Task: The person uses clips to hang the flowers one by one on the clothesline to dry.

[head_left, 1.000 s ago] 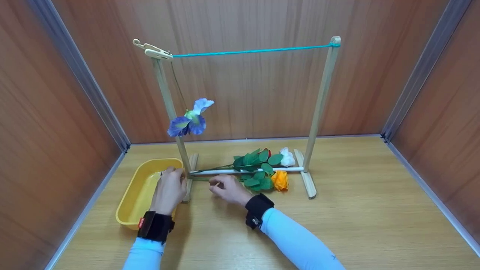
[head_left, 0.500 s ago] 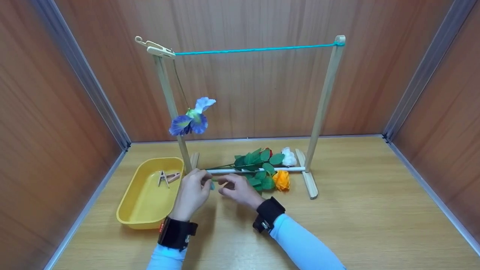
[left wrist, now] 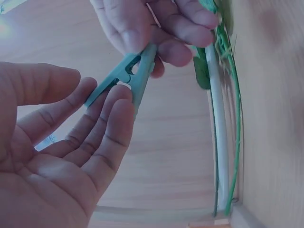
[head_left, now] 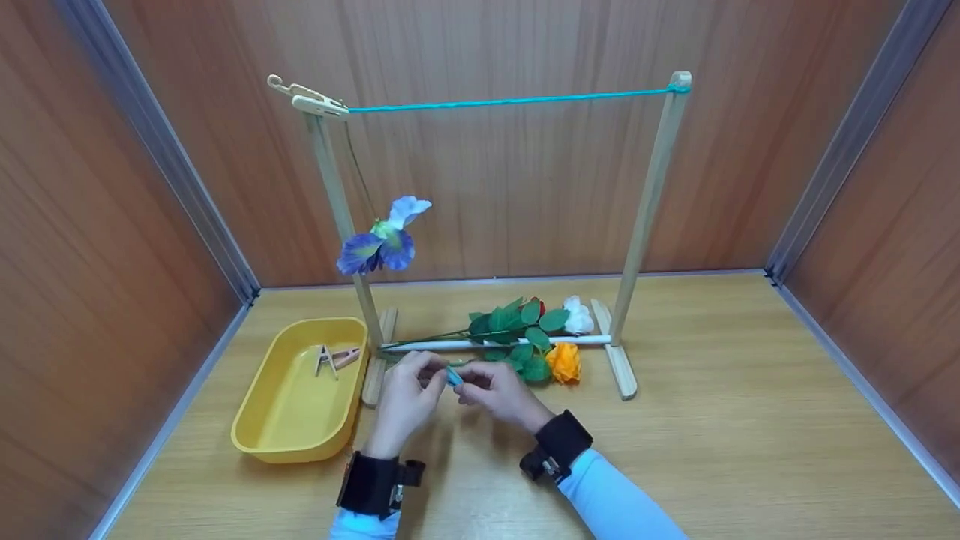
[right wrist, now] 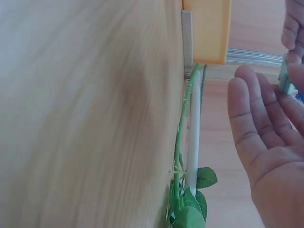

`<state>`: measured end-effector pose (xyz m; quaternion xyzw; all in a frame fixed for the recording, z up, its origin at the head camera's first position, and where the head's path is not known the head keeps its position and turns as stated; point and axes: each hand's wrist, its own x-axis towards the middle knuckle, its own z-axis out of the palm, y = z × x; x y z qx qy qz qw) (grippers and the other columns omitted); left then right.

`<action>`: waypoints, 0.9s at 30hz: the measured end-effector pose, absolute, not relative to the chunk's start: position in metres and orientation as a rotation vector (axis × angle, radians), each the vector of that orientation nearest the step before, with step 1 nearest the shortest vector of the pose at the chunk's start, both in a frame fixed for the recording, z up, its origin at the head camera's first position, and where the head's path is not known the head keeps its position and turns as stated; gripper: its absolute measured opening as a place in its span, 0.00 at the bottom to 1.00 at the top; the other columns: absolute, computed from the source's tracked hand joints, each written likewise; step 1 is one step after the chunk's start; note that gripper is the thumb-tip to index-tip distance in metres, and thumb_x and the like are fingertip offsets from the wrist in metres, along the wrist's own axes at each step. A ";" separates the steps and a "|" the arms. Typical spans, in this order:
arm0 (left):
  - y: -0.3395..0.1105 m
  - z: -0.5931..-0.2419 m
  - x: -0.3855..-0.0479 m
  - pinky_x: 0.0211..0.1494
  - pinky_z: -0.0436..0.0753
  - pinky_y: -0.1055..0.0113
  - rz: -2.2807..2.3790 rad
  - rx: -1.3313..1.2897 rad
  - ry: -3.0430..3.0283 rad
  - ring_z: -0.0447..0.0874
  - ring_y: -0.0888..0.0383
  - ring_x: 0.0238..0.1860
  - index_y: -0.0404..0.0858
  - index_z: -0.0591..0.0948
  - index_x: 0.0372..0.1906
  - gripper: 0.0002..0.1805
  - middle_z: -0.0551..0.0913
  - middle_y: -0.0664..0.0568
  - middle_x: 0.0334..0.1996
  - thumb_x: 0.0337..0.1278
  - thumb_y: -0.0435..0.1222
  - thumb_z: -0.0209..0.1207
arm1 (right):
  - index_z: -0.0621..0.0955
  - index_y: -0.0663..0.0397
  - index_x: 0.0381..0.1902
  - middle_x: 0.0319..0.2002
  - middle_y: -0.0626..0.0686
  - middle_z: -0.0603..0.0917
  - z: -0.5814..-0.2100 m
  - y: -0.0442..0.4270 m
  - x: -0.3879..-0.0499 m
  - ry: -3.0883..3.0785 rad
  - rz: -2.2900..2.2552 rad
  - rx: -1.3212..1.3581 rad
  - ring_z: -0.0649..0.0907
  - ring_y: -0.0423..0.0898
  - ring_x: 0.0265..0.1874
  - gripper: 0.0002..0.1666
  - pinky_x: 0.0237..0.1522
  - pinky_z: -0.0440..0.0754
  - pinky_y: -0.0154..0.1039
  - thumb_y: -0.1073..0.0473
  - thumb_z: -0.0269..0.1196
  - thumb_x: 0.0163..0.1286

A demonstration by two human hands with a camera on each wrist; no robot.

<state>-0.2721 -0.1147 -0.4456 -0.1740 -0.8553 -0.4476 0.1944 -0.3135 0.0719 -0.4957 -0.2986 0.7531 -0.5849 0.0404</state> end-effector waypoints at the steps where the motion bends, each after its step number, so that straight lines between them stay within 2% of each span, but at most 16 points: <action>1: -0.114 -0.446 -0.272 0.41 0.84 0.66 -1.277 -0.488 -2.403 0.86 0.54 0.37 0.31 0.87 0.41 0.06 0.85 0.46 0.38 0.63 0.24 0.63 | 0.85 0.61 0.57 0.50 0.62 0.88 -0.496 0.073 -0.313 2.304 -1.796 -0.912 0.88 0.56 0.38 0.15 0.43 0.88 0.38 0.64 0.62 0.76; 5: -0.113 -0.447 -0.272 0.41 0.84 0.66 -1.288 -0.498 -2.416 0.86 0.53 0.37 0.32 0.86 0.46 0.09 0.86 0.45 0.40 0.64 0.23 0.62 | 0.85 0.64 0.54 0.45 0.66 0.87 -0.493 0.076 -0.310 2.313 -1.818 -0.872 0.88 0.60 0.37 0.13 0.41 0.87 0.36 0.66 0.61 0.77; 9: -0.113 -0.449 -0.274 0.41 0.83 0.65 -1.229 -0.510 -2.399 0.85 0.51 0.37 0.32 0.86 0.48 0.13 0.84 0.44 0.40 0.59 0.20 0.63 | 0.85 0.65 0.52 0.40 0.62 0.87 -0.492 0.079 -0.309 2.336 -1.827 -0.840 0.88 0.57 0.35 0.12 0.40 0.87 0.34 0.66 0.59 0.78; 13: -0.112 -0.453 -0.273 0.48 0.81 0.57 -1.123 -0.477 -2.401 0.80 0.48 0.45 0.33 0.86 0.49 0.18 0.79 0.44 0.43 0.53 0.17 0.66 | 0.85 0.64 0.51 0.38 0.60 0.87 -0.494 0.079 -0.310 2.349 -1.803 -0.842 0.87 0.49 0.33 0.12 0.40 0.87 0.34 0.63 0.58 0.80; 17: -0.113 -0.455 -0.273 0.54 0.78 0.51 -1.017 -0.467 -2.422 0.75 0.46 0.52 0.35 0.87 0.48 0.21 0.77 0.45 0.45 0.47 0.18 0.70 | 0.85 0.68 0.50 0.36 0.62 0.88 -0.494 0.079 -0.309 2.341 -1.772 -0.852 0.87 0.47 0.31 0.14 0.39 0.87 0.35 0.63 0.56 0.81; 22: -0.117 -0.454 -0.274 0.56 0.81 0.48 -0.982 -0.526 -2.461 0.81 0.44 0.52 0.35 0.86 0.48 0.23 0.83 0.46 0.47 0.44 0.18 0.73 | 0.84 0.72 0.48 0.37 0.66 0.87 -0.492 0.078 -0.307 2.304 -1.752 -0.868 0.87 0.57 0.33 0.15 0.39 0.89 0.44 0.64 0.56 0.81; 25: -0.121 -0.452 -0.273 0.54 0.84 0.49 -1.023 -0.536 -2.502 0.84 0.44 0.50 0.35 0.85 0.50 0.23 0.84 0.46 0.47 0.45 0.19 0.73 | 0.82 0.75 0.49 0.38 0.68 0.87 -0.491 0.078 -0.307 2.268 -1.756 -0.873 0.87 0.65 0.34 0.16 0.41 0.89 0.53 0.64 0.55 0.81; 27: -0.122 -0.451 -0.272 0.52 0.85 0.51 -1.053 -0.527 -2.519 0.84 0.45 0.49 0.35 0.85 0.51 0.23 0.84 0.46 0.46 0.47 0.20 0.73 | 0.82 0.75 0.49 0.38 0.69 0.87 -0.491 0.078 -0.307 2.266 -1.750 -0.873 0.86 0.66 0.35 0.16 0.41 0.88 0.55 0.64 0.54 0.82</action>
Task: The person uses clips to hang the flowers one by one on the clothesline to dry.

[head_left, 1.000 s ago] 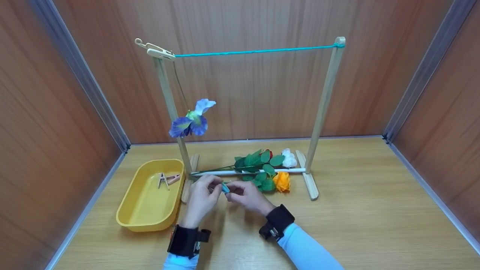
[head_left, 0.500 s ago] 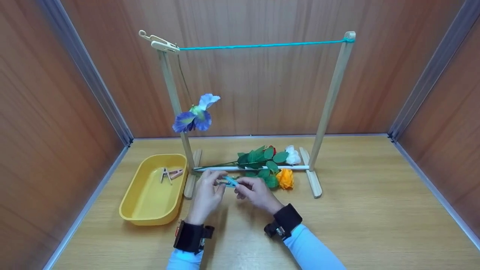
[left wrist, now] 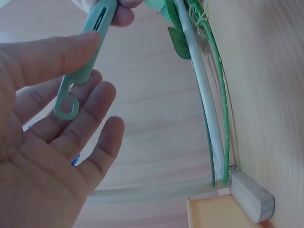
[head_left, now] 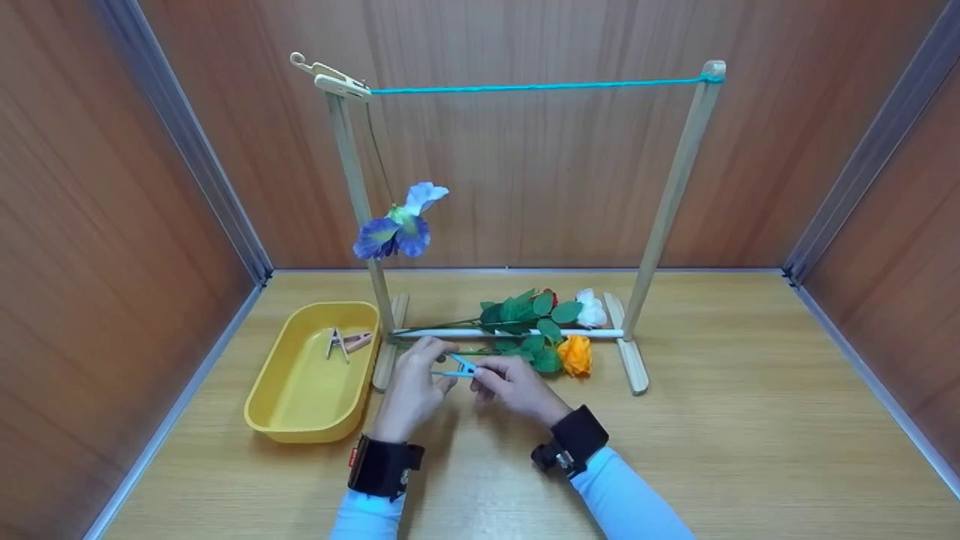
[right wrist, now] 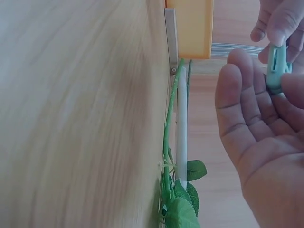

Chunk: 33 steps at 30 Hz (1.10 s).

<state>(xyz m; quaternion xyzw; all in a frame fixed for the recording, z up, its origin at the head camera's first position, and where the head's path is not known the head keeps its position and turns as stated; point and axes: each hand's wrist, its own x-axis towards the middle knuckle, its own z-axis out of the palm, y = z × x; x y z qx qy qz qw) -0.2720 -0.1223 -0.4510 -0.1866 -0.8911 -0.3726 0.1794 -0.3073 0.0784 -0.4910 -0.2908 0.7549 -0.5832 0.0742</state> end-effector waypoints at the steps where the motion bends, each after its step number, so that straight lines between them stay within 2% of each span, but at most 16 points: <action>1: -0.123 -0.451 -0.272 0.52 0.85 0.52 -1.058 -0.520 -2.525 0.85 0.45 0.48 0.35 0.86 0.51 0.23 0.84 0.46 0.46 0.47 0.20 0.73 | 0.83 0.74 0.50 0.38 0.68 0.87 -0.491 0.079 -0.307 2.269 -1.746 -0.872 0.86 0.65 0.35 0.16 0.41 0.88 0.54 0.64 0.54 0.82; 6: -0.125 -0.448 -0.272 0.51 0.85 0.54 -1.057 -0.447 -2.530 0.84 0.46 0.48 0.34 0.85 0.54 0.22 0.85 0.45 0.48 0.52 0.23 0.72 | 0.84 0.67 0.53 0.40 0.63 0.88 -0.490 0.083 -0.311 2.367 -1.715 -0.840 0.87 0.59 0.37 0.16 0.42 0.88 0.40 0.61 0.56 0.81; 8: -0.126 -0.448 -0.272 0.51 0.85 0.53 -1.050 -0.405 -2.520 0.85 0.46 0.49 0.33 0.85 0.55 0.22 0.84 0.43 0.50 0.53 0.23 0.71 | 0.85 0.65 0.54 0.42 0.59 0.88 -0.489 0.087 -0.314 2.477 -1.665 -0.841 0.87 0.55 0.39 0.15 0.45 0.86 0.39 0.61 0.57 0.80; 13: -0.127 -0.448 -0.273 0.52 0.85 0.52 -1.023 -0.303 -2.494 0.85 0.43 0.49 0.32 0.85 0.56 0.21 0.84 0.41 0.49 0.55 0.24 0.71 | 0.86 0.62 0.52 0.48 0.55 0.87 -0.488 0.096 -0.319 2.801 -1.442 -0.810 0.84 0.51 0.47 0.13 0.54 0.84 0.47 0.63 0.60 0.78; 20: -0.127 -0.448 -0.273 0.52 0.85 0.52 -1.011 -0.257 -2.486 0.85 0.45 0.48 0.35 0.86 0.55 0.21 0.84 0.44 0.47 0.54 0.25 0.72 | 0.85 0.66 0.51 0.53 0.61 0.85 -0.492 0.106 -0.324 3.001 -1.101 -0.806 0.84 0.59 0.54 0.12 0.61 0.80 0.56 0.67 0.61 0.74; 24: -0.127 -0.447 -0.273 0.52 0.85 0.52 -1.002 -0.268 -2.481 0.85 0.44 0.48 0.35 0.86 0.55 0.21 0.85 0.44 0.46 0.54 0.25 0.72 | 0.82 0.70 0.58 0.63 0.65 0.80 -0.494 0.107 -0.326 3.005 -0.905 -0.790 0.79 0.63 0.63 0.18 0.67 0.75 0.58 0.66 0.61 0.75; 28: -0.127 -0.446 -0.271 0.53 0.85 0.52 -1.005 -0.260 -2.494 0.85 0.45 0.49 0.36 0.85 0.56 0.21 0.84 0.44 0.47 0.55 0.25 0.72 | 0.77 0.69 0.66 0.72 0.65 0.72 -0.494 0.109 -0.326 2.948 -0.738 -0.736 0.72 0.64 0.71 0.24 0.73 0.68 0.58 0.63 0.60 0.76; 33: -0.128 -0.446 -0.270 0.52 0.85 0.53 -1.006 -0.266 -2.496 0.84 0.46 0.48 0.35 0.85 0.56 0.21 0.84 0.44 0.47 0.56 0.26 0.72 | 0.74 0.66 0.70 0.75 0.65 0.69 -0.495 0.110 -0.325 2.914 -0.620 -0.679 0.67 0.64 0.75 0.29 0.75 0.63 0.60 0.58 0.61 0.77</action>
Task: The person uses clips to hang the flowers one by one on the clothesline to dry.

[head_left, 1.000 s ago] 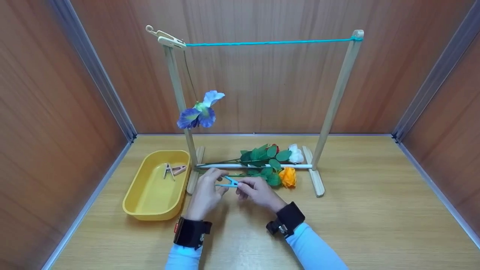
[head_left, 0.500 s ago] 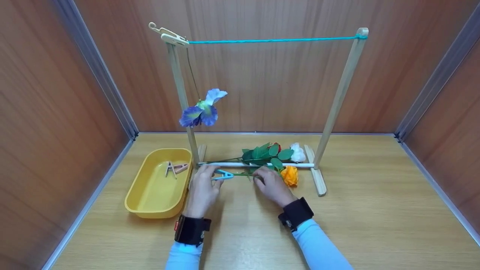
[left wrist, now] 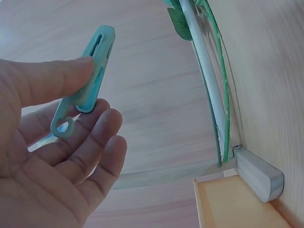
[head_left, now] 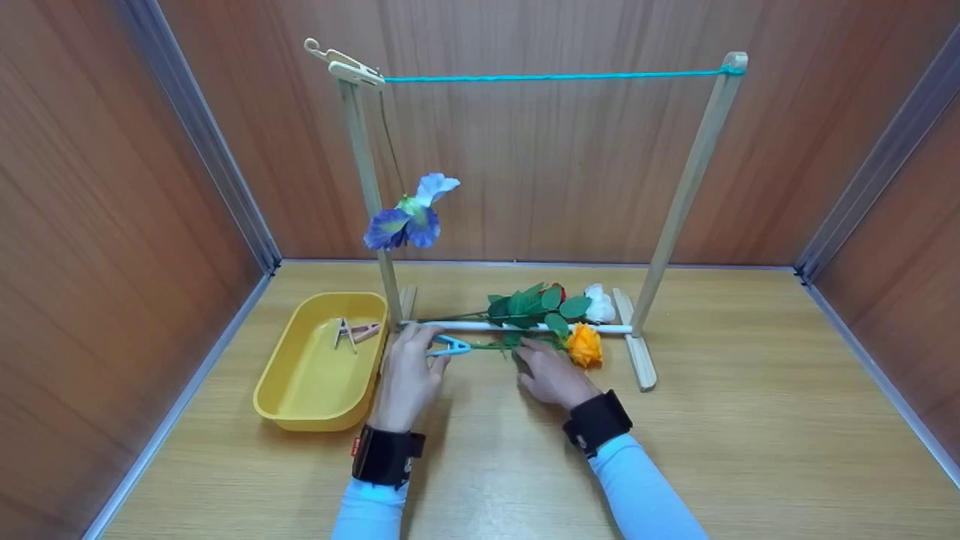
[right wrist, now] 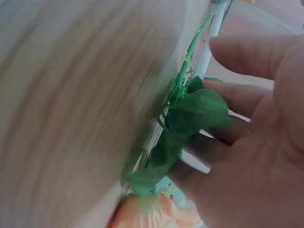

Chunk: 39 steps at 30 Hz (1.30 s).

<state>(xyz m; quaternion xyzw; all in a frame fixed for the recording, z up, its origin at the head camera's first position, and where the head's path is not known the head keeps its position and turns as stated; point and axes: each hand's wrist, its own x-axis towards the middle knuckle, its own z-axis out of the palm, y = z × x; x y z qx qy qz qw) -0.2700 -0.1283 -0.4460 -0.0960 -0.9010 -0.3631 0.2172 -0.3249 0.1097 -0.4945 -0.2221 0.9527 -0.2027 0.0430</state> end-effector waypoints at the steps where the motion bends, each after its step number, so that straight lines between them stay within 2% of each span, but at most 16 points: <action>1: -0.128 -0.446 -0.270 0.52 0.85 0.53 -1.005 -0.270 -2.493 0.84 0.46 0.48 0.35 0.85 0.56 0.21 0.84 0.44 0.47 0.56 0.26 0.72 | 0.74 0.66 0.70 0.74 0.65 0.69 -0.494 0.110 -0.325 2.910 -0.608 -0.668 0.66 0.64 0.75 0.29 0.75 0.62 0.62 0.58 0.61 0.77; 6: -0.129 -0.444 -0.270 0.52 0.85 0.53 -0.999 -0.281 -2.487 0.84 0.47 0.48 0.35 0.85 0.56 0.21 0.84 0.44 0.47 0.56 0.26 0.72 | 0.75 0.64 0.69 0.71 0.66 0.73 -0.493 0.112 -0.325 2.918 -0.586 -0.634 0.67 0.66 0.73 0.29 0.74 0.61 0.64 0.56 0.62 0.76; 11: -0.129 -0.444 -0.271 0.52 0.85 0.53 -0.989 -0.291 -2.490 0.85 0.46 0.47 0.35 0.85 0.55 0.21 0.84 0.43 0.46 0.55 0.26 0.72 | 0.80 0.62 0.63 0.66 0.65 0.78 -0.490 0.114 -0.324 2.945 -0.602 -0.599 0.71 0.64 0.68 0.25 0.72 0.64 0.63 0.56 0.65 0.74; 15: -0.129 -0.444 -0.271 0.51 0.85 0.52 -0.999 -0.296 -2.483 0.84 0.45 0.47 0.34 0.85 0.55 0.21 0.84 0.44 0.46 0.54 0.25 0.72 | 0.84 0.60 0.54 0.59 0.63 0.81 -0.487 0.115 -0.323 2.972 -0.588 -0.565 0.74 0.62 0.60 0.18 0.64 0.70 0.61 0.56 0.67 0.72; 18: -0.130 -0.445 -0.271 0.52 0.84 0.51 -0.986 -0.311 -2.465 0.84 0.44 0.48 0.34 0.85 0.54 0.21 0.84 0.43 0.46 0.53 0.25 0.73 | 0.86 0.59 0.44 0.49 0.60 0.83 -0.486 0.116 -0.322 3.035 -0.614 -0.608 0.77 0.61 0.52 0.10 0.56 0.74 0.60 0.60 0.69 0.68; 20: -0.130 -0.445 -0.272 0.53 0.83 0.50 -0.973 -0.325 -2.450 0.84 0.44 0.48 0.33 0.85 0.54 0.21 0.85 0.43 0.47 0.53 0.25 0.73 | 0.87 0.61 0.41 0.45 0.59 0.84 -0.487 0.115 -0.322 3.080 -0.690 -0.671 0.79 0.61 0.49 0.08 0.55 0.76 0.59 0.62 0.69 0.66; 22: -0.130 -0.445 -0.272 0.53 0.83 0.50 -0.958 -0.333 -2.444 0.84 0.44 0.49 0.33 0.85 0.53 0.20 0.85 0.43 0.47 0.53 0.25 0.73 | 0.87 0.64 0.42 0.46 0.61 0.84 -0.488 0.113 -0.323 3.094 -0.762 -0.752 0.81 0.62 0.51 0.09 0.57 0.78 0.59 0.64 0.69 0.66; 24: -0.130 -0.446 -0.272 0.53 0.83 0.50 -0.953 -0.336 -2.446 0.84 0.44 0.48 0.33 0.85 0.53 0.20 0.85 0.43 0.46 0.53 0.25 0.73 | 0.86 0.67 0.49 0.54 0.64 0.84 -0.489 0.112 -0.323 3.063 -0.797 -0.827 0.81 0.64 0.57 0.14 0.62 0.77 0.60 0.66 0.68 0.67; 27: -0.129 -0.446 -0.271 0.53 0.84 0.50 -0.955 -0.332 -2.456 0.84 0.45 0.48 0.33 0.85 0.53 0.21 0.85 0.43 0.45 0.52 0.25 0.73 | 0.82 0.68 0.59 0.65 0.66 0.79 -0.493 0.109 -0.322 2.978 -0.722 -0.897 0.77 0.66 0.65 0.22 0.68 0.72 0.62 0.65 0.67 0.69; 29: -0.129 -0.446 -0.271 0.53 0.84 0.51 -0.962 -0.322 -2.465 0.85 0.45 0.47 0.34 0.86 0.54 0.21 0.85 0.43 0.45 0.52 0.24 0.73 | 0.81 0.67 0.62 0.67 0.66 0.77 -0.494 0.107 -0.321 2.939 -0.654 -0.932 0.75 0.66 0.68 0.24 0.69 0.70 0.64 0.65 0.66 0.70; 33: -0.129 -0.446 -0.270 0.51 0.85 0.52 -0.978 -0.305 -2.475 0.85 0.45 0.47 0.34 0.85 0.54 0.22 0.84 0.43 0.45 0.52 0.23 0.72 | 0.83 0.65 0.58 0.60 0.64 0.82 -0.495 0.103 -0.318 2.969 -0.579 -0.951 0.78 0.65 0.63 0.20 0.65 0.72 0.65 0.65 0.66 0.70; 39: -0.129 -0.445 -0.269 0.52 0.85 0.53 -0.999 -0.287 -2.508 0.85 0.45 0.48 0.36 0.85 0.56 0.23 0.84 0.44 0.47 0.53 0.24 0.72 | 0.87 0.61 0.46 0.45 0.59 0.85 -0.496 0.098 -0.316 3.073 -0.520 -0.930 0.82 0.63 0.47 0.12 0.49 0.77 0.62 0.66 0.71 0.64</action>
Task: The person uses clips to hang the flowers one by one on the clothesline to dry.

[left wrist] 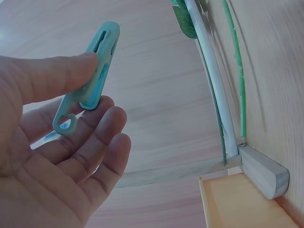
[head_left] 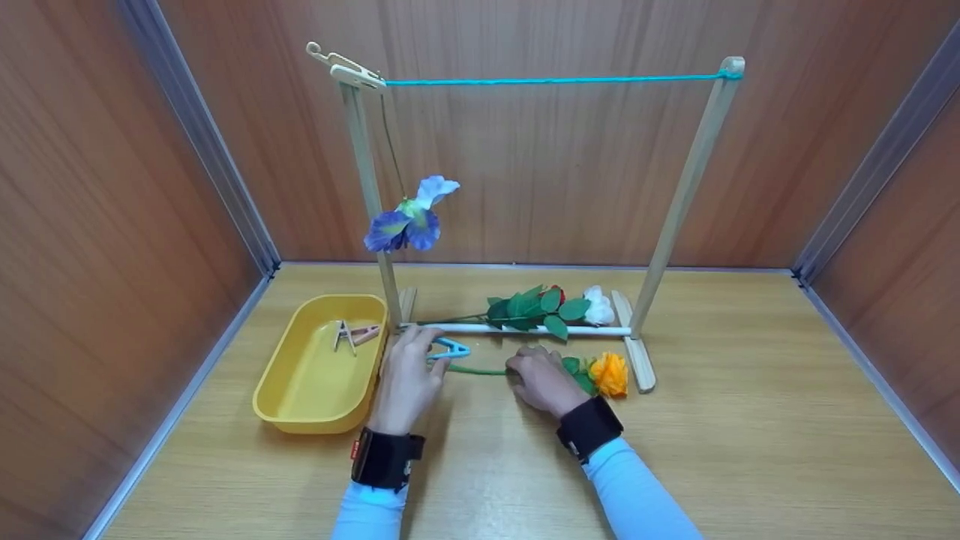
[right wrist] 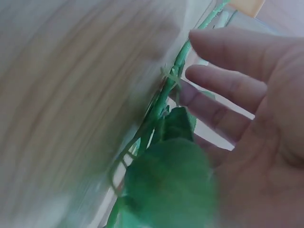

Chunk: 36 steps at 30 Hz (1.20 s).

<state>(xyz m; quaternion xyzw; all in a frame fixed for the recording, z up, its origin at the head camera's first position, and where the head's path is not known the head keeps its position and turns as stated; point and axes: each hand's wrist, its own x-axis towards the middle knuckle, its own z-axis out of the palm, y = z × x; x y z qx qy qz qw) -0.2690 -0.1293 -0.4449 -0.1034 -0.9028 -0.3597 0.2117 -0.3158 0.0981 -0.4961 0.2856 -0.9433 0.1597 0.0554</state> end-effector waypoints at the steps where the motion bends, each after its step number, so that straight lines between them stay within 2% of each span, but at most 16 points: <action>1: -0.129 -0.445 -0.269 0.52 0.85 0.54 -1.004 -0.286 -2.514 0.85 0.45 0.48 0.36 0.85 0.56 0.23 0.84 0.44 0.48 0.54 0.24 0.72 | 0.87 0.61 0.44 0.43 0.59 0.85 -0.496 0.098 -0.316 -2.859 0.476 0.864 0.82 0.63 0.46 0.11 0.47 0.77 0.61 0.66 0.71 0.64; 6: -0.127 -0.444 -0.269 0.52 0.86 0.55 -0.999 -0.296 -2.517 0.84 0.46 0.48 0.36 0.84 0.57 0.23 0.84 0.44 0.47 0.54 0.25 0.72 | 0.88 0.58 0.36 0.36 0.56 0.83 -0.498 0.098 -0.317 -2.853 0.449 0.835 0.82 0.59 0.40 0.06 0.42 0.73 0.54 0.70 0.71 0.61; 13: -0.126 -0.446 -0.269 0.49 0.86 0.54 -0.970 -0.353 -2.473 0.85 0.44 0.47 0.33 0.85 0.55 0.21 0.84 0.42 0.47 0.54 0.24 0.71 | 0.87 0.54 0.29 0.33 0.53 0.85 -0.500 0.100 -0.318 -2.860 0.466 0.823 0.81 0.56 0.38 0.11 0.41 0.69 0.50 0.75 0.68 0.56; 27: -0.126 -0.446 -0.271 0.53 0.86 0.54 -1.005 -0.284 -2.524 0.85 0.45 0.50 0.33 0.84 0.56 0.23 0.84 0.43 0.50 0.53 0.25 0.72 | 0.90 0.58 0.33 0.34 0.54 0.83 -0.491 0.104 -0.318 -2.845 0.560 0.823 0.81 0.59 0.44 0.09 0.45 0.69 0.55 0.75 0.69 0.60; 32: -0.125 -0.446 -0.270 0.56 0.84 0.52 -1.015 -0.273 -2.520 0.84 0.46 0.52 0.35 0.85 0.57 0.23 0.84 0.44 0.50 0.54 0.25 0.72 | 0.90 0.58 0.35 0.35 0.54 0.82 -0.486 0.107 -0.318 -2.799 0.651 0.800 0.80 0.59 0.43 0.07 0.49 0.72 0.60 0.72 0.69 0.63; 36: -0.120 -0.445 -0.269 0.55 0.84 0.52 -1.009 -0.306 -2.483 0.84 0.46 0.50 0.34 0.85 0.56 0.22 0.84 0.44 0.48 0.54 0.25 0.72 | 0.90 0.59 0.35 0.34 0.54 0.82 -0.483 0.109 -0.319 -2.718 0.724 0.737 0.80 0.57 0.41 0.06 0.48 0.74 0.60 0.70 0.67 0.65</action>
